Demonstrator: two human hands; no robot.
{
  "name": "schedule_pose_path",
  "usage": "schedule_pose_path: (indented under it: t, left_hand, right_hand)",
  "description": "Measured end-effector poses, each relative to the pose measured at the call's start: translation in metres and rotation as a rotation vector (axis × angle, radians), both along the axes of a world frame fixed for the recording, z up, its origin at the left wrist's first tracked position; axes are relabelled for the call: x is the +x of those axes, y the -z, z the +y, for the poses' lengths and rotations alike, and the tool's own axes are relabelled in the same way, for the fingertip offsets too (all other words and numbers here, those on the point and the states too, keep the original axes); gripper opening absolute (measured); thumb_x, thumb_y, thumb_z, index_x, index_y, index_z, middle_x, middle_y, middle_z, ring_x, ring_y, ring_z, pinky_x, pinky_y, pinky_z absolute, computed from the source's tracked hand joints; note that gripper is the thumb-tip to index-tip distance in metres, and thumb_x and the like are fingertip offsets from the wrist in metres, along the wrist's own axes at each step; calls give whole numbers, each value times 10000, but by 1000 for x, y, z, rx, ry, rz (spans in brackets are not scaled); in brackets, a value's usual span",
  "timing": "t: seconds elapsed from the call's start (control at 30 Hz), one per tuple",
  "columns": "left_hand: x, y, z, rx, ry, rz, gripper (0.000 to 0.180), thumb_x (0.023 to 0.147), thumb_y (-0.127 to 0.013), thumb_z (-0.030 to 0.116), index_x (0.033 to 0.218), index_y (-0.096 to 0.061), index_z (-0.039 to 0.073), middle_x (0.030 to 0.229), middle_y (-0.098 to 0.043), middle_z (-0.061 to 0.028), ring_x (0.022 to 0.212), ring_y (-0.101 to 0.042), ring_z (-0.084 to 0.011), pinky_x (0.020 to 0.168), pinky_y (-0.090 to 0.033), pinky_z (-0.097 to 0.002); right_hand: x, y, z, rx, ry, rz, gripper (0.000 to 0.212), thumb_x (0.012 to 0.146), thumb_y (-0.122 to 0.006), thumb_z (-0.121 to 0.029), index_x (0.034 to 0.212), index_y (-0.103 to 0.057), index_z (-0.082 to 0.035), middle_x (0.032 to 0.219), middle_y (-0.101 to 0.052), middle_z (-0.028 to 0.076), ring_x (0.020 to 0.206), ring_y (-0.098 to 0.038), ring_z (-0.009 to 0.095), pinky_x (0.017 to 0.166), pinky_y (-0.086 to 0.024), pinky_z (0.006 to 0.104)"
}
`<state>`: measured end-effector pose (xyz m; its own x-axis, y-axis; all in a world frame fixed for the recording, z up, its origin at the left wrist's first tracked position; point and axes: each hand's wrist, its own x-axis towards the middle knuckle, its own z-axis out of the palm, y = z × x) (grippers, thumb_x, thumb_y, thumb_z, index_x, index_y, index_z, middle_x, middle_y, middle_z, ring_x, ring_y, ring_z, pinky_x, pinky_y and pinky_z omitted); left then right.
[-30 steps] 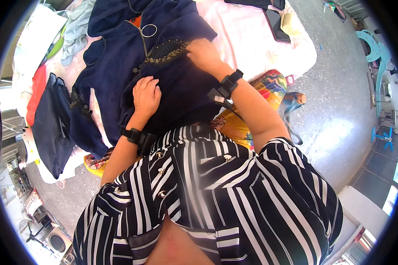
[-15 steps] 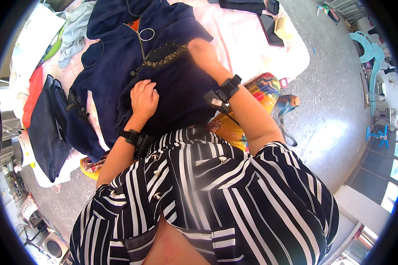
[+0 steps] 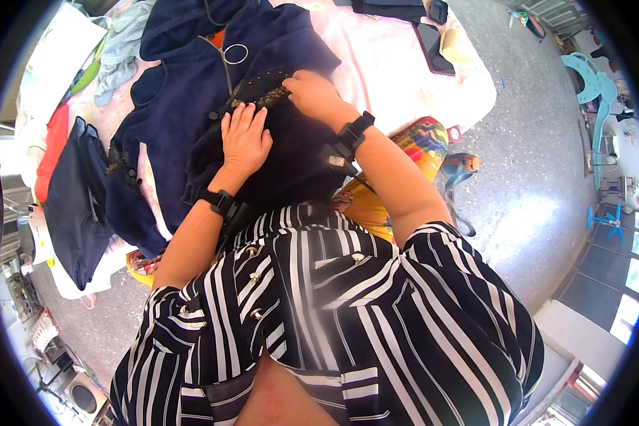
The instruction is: The person handles a navy blue hoodie on a bed, spreading it out, stretching the fabric of the sleeves and body, and checking the zipper and hood by hand.
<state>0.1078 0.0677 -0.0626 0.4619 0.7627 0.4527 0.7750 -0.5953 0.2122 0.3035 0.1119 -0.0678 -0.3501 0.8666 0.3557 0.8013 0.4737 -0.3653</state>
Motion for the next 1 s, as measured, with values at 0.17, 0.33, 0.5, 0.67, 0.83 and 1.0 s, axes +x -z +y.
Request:
schedule_pose_path:
  t: [0.17,0.33,0.5,0.67,0.83,1.0]
  left_hand:
    - [-1,11,-2,-2,-1,-11,369,709,-519,188,1057,-533,67,1119,-485,-128,1088,-412,-288,925,-281,-425]
    - [2,14,-1,64,13,-50,349,679,-541,176,1011,-551,69,1071,-505,-127,1045,-436,-290,893,-313,-423]
    - [0,15,-2,83,14,-61,333,665,-551,171,982,-562,68,1052,-509,-126,1026,-442,-294,878,-325,-428]
    - [1,13,-3,74,13,-62,324,665,-550,172,974,-568,75,1055,-507,-124,1022,-443,-299,880,-324,-431]
    - [1,16,-3,61,1,-40,321,693,-525,182,993,-569,74,1080,-504,-132,1043,-437,-297,894,-312,-426]
    - [1,17,-3,58,5,-40,322,710,-510,184,1007,-564,70,1091,-502,-136,1053,-436,-294,902,-305,-425]
  right_hand:
    - [-2,5,-4,62,22,-83,78,726,-508,-89,753,-557,-36,815,-547,107,812,-514,291,690,-422,375]
    - [10,32,4,86,61,51,107,752,-464,-87,731,-546,-22,781,-549,138,789,-505,317,692,-410,402]
    - [4,4,-8,-54,176,347,127,767,-464,-105,740,-551,-15,769,-554,157,770,-505,335,698,-405,414]
    - [-9,-11,-11,231,89,225,132,741,-539,-149,766,-574,-24,799,-570,141,779,-526,311,697,-421,369]
    - [-35,-9,-14,80,151,-163,251,708,-578,-301,840,-621,-92,1106,-492,88,1128,-372,294,864,-271,492]
    - [-45,-2,-11,1,195,-128,163,730,-556,-242,782,-610,-97,979,-545,56,1062,-429,248,829,-294,486]
